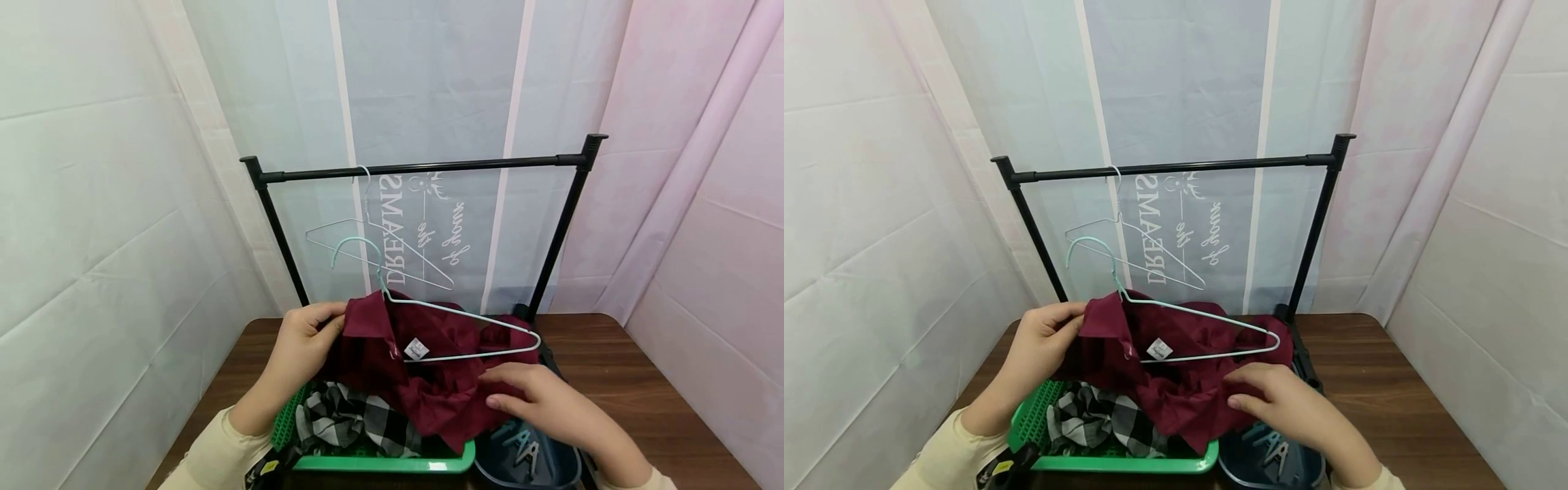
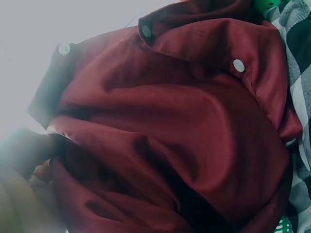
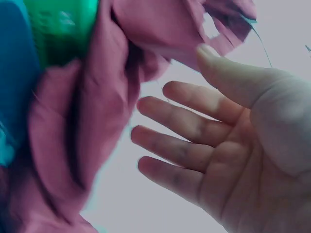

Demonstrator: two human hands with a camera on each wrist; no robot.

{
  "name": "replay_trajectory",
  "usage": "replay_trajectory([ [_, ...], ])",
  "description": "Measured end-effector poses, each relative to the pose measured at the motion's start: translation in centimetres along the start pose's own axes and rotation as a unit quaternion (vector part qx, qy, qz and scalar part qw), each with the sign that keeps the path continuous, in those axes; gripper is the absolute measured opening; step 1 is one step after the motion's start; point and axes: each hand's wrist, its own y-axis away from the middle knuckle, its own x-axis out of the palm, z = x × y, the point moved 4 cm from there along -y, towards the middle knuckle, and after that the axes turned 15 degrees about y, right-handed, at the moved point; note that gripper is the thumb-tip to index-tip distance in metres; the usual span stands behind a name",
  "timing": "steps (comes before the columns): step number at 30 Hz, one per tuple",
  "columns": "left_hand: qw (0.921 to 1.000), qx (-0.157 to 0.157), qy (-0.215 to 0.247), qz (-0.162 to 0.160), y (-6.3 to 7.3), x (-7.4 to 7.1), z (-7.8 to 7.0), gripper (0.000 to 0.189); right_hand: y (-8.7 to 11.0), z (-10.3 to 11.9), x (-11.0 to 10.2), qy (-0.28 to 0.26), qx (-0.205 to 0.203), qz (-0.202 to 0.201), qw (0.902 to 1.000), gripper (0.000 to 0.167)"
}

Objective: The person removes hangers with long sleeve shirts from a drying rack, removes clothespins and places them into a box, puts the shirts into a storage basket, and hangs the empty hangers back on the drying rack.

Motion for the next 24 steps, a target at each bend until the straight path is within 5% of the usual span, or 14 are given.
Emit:
replay_trajectory([
  [5,0.9998,-0.001,0.0,0.017,0.1,-0.1,0.1,0.018,1.4,-1.6,-2.2,-0.026,0.029,-0.023,0.999,0.041],
  [11,0.999,0.015,-0.017,0.04,0.1,0.1,0.4,0.021,2.2,-1.8,-3.6,-0.174,-0.017,-0.045,0.9835,0.06],
  [24,0.9973,0.029,-0.035,0.058,0.6,0.9,0.7,0.021,0.5,0.0,-1.7,-0.288,-0.105,-0.077,0.9487,0.041],
])
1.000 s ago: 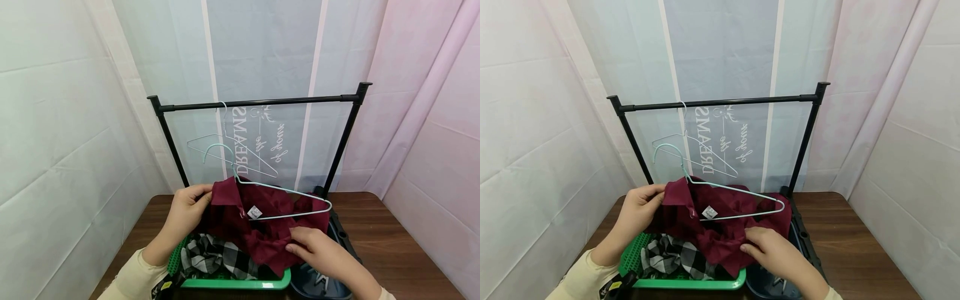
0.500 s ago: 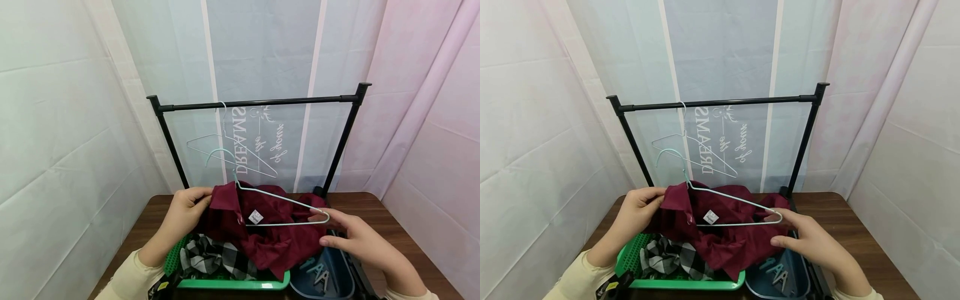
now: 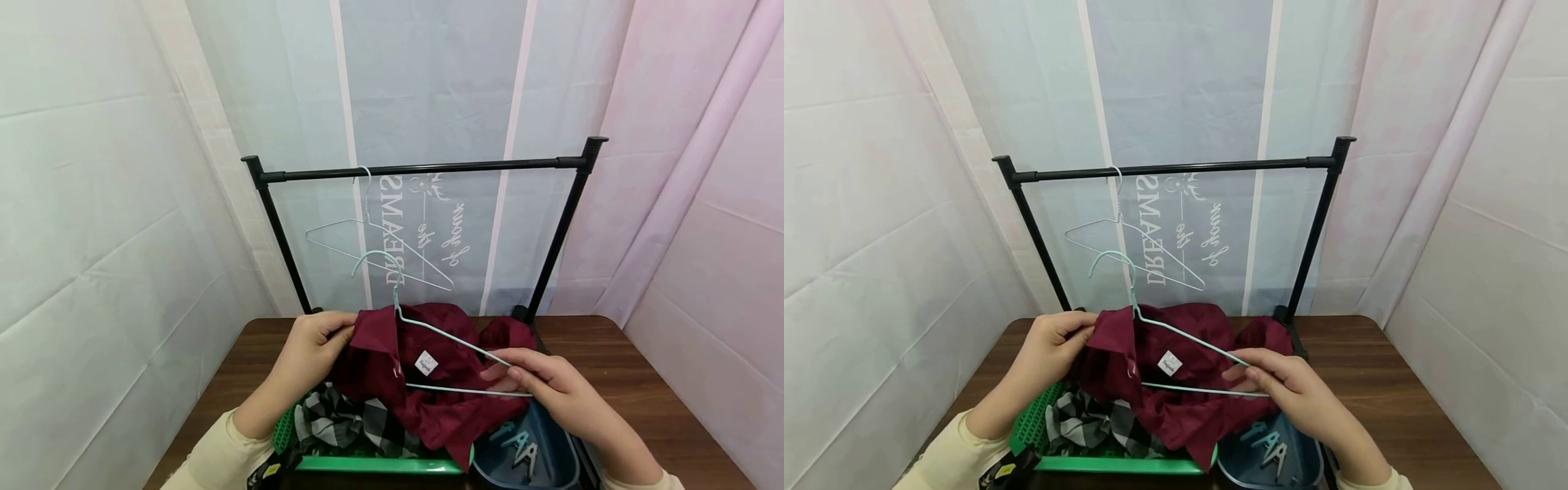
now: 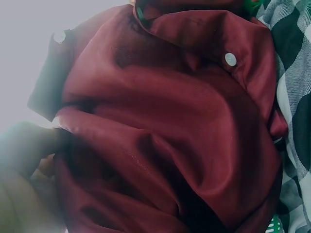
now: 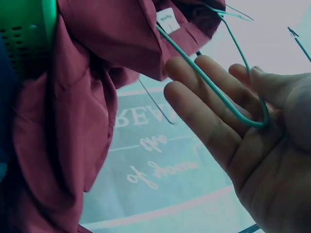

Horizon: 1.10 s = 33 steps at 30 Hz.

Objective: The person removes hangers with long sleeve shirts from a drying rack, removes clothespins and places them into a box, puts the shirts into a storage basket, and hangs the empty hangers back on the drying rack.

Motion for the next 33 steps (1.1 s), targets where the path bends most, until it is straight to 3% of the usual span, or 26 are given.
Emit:
replay_trajectory([
  [5,1.0,0.003,0.002,-0.002,0.0,0.1,0.3,0.02,-0.3,0.3,0.6,-0.008,-0.015,-0.021,0.9996,0.04],
  [10,1.0,0.002,0.004,-0.007,0.1,0.0,0.3,0.021,-0.5,0.5,0.9,0.033,-0.019,-0.076,0.9964,0.042],
  [16,0.9998,-0.005,0.017,-0.001,0.2,0.0,0.4,0.02,-0.7,0.6,0.9,0.046,-0.075,-0.144,0.9857,0.044],
  [33,0.9992,-0.024,0.021,0.025,0.8,-0.4,0.7,0.022,0.0,1.2,-1.4,0.057,-0.114,-0.198,0.972,0.035],
])
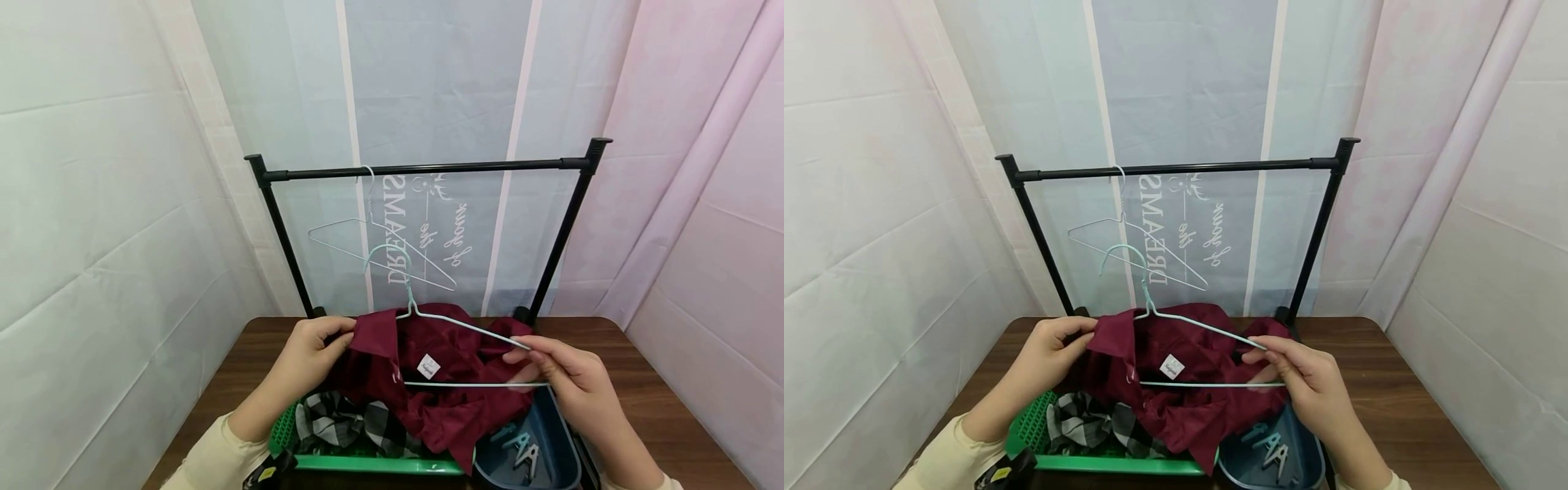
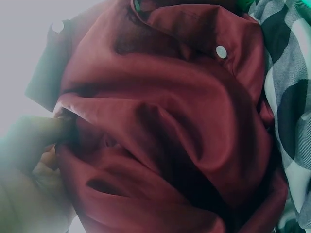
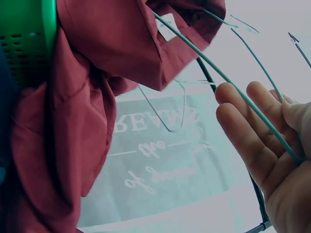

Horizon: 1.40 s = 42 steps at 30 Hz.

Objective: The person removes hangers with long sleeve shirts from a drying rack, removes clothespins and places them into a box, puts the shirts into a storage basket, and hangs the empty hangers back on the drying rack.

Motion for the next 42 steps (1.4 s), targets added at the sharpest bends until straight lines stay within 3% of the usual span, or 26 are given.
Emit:
replay_trajectory([
  [22,0.9988,-0.04,-0.029,0.0,2.0,-2.1,2.0,0.022,-0.1,0.2,-2.4,-0.067,0.005,-0.021,0.9975,0.034],
  [31,0.9967,-0.08,-0.004,0.018,2.8,-2.7,2.9,0.02,-0.1,0.2,-3.1,-0.022,0.019,-0.034,0.999,0.031],
  [42,0.9879,-0.149,0.023,0.037,3.9,-3.5,4.0,0.017,0.0,0.4,-3.8,-0.032,0.007,-0.041,0.9986,0.029],
])
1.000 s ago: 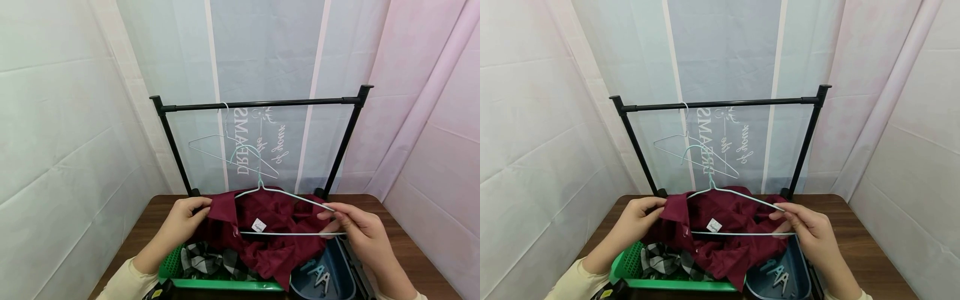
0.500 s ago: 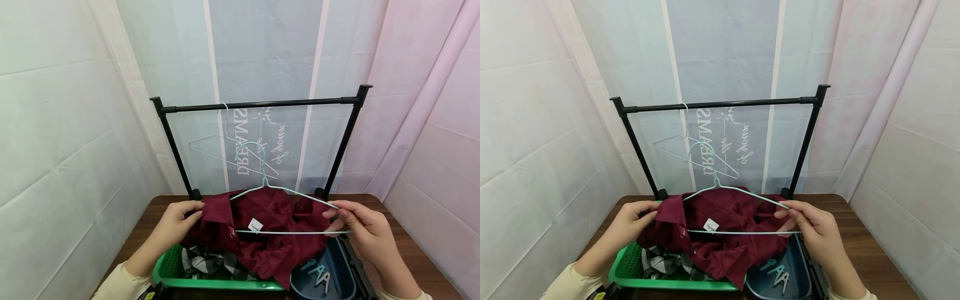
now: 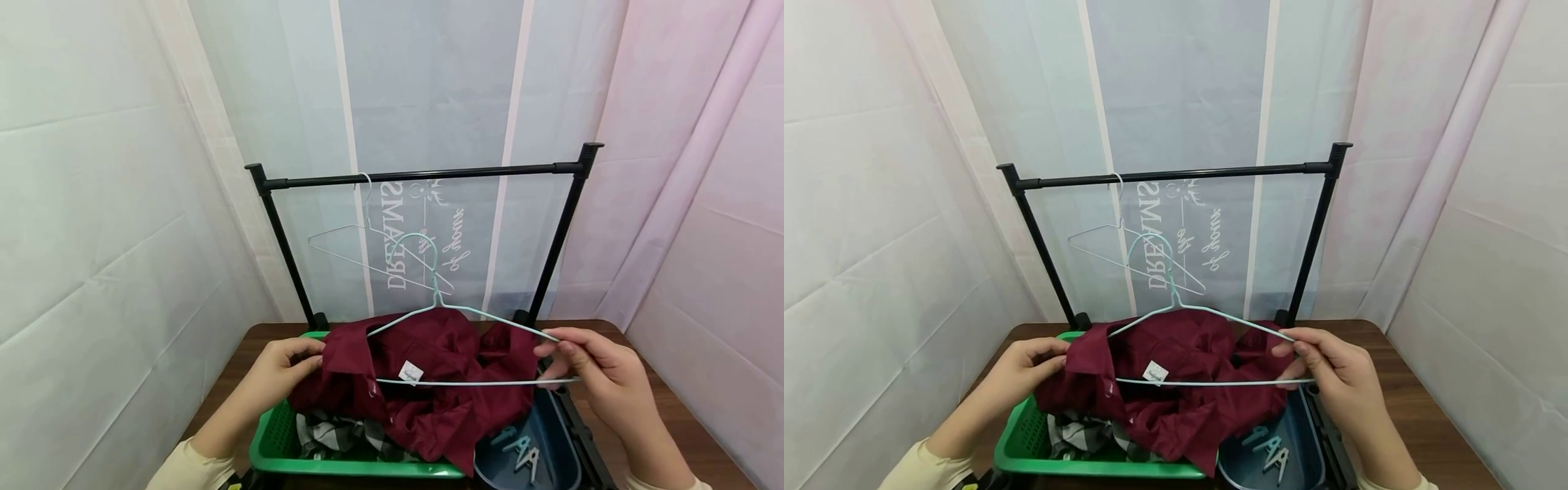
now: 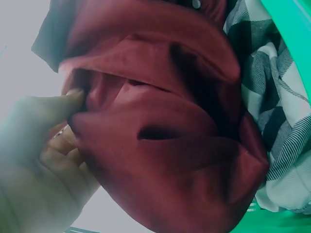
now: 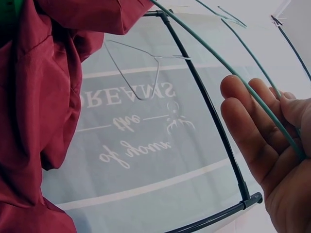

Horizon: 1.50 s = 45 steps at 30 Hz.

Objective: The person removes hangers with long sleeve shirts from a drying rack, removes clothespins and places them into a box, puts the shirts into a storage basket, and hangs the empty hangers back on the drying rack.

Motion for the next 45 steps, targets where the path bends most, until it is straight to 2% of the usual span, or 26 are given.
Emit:
replay_trajectory([
  [7,0.9991,-0.018,0.034,0.018,0.2,-0.3,1.0,0.016,-0.1,0.1,-0.4,-0.01,-0.005,-0.008,0.9999,0.028],
  [13,0.9986,-0.031,0.043,0.002,0.2,-0.9,1.3,0.014,0.0,0.1,-0.8,-0.004,0.001,-0.013,0.9999,0.028],
  [17,0.9985,-0.035,0.04,-0.01,0.1,-1.3,1.6,0.014,0.0,0.1,-1.1,-0.005,-0.011,-0.015,0.9998,0.027],
  [25,0.9977,-0.053,0.008,-0.041,0.0,-2.9,2.6,0.013,-0.1,0.0,-1.7,0.01,-0.018,-0.021,0.9996,0.025],
  [32,0.9947,-0.079,-0.038,-0.053,0.1,-4.2,3.5,0.012,0.1,-0.1,-2.1,0.025,-0.017,-0.029,0.9991,0.024],
  [40,0.9883,-0.109,-0.101,-0.035,0.2,-4.8,4.3,0.008,0.2,0.0,-2.9,0.028,-0.008,-0.04,0.9988,0.024],
  [45,0.9879,-0.118,-0.099,-0.019,0.3,-4.7,4.8,0.01,0.1,0.0,-3.2,0.028,-0.013,-0.043,0.9986,0.024],
])
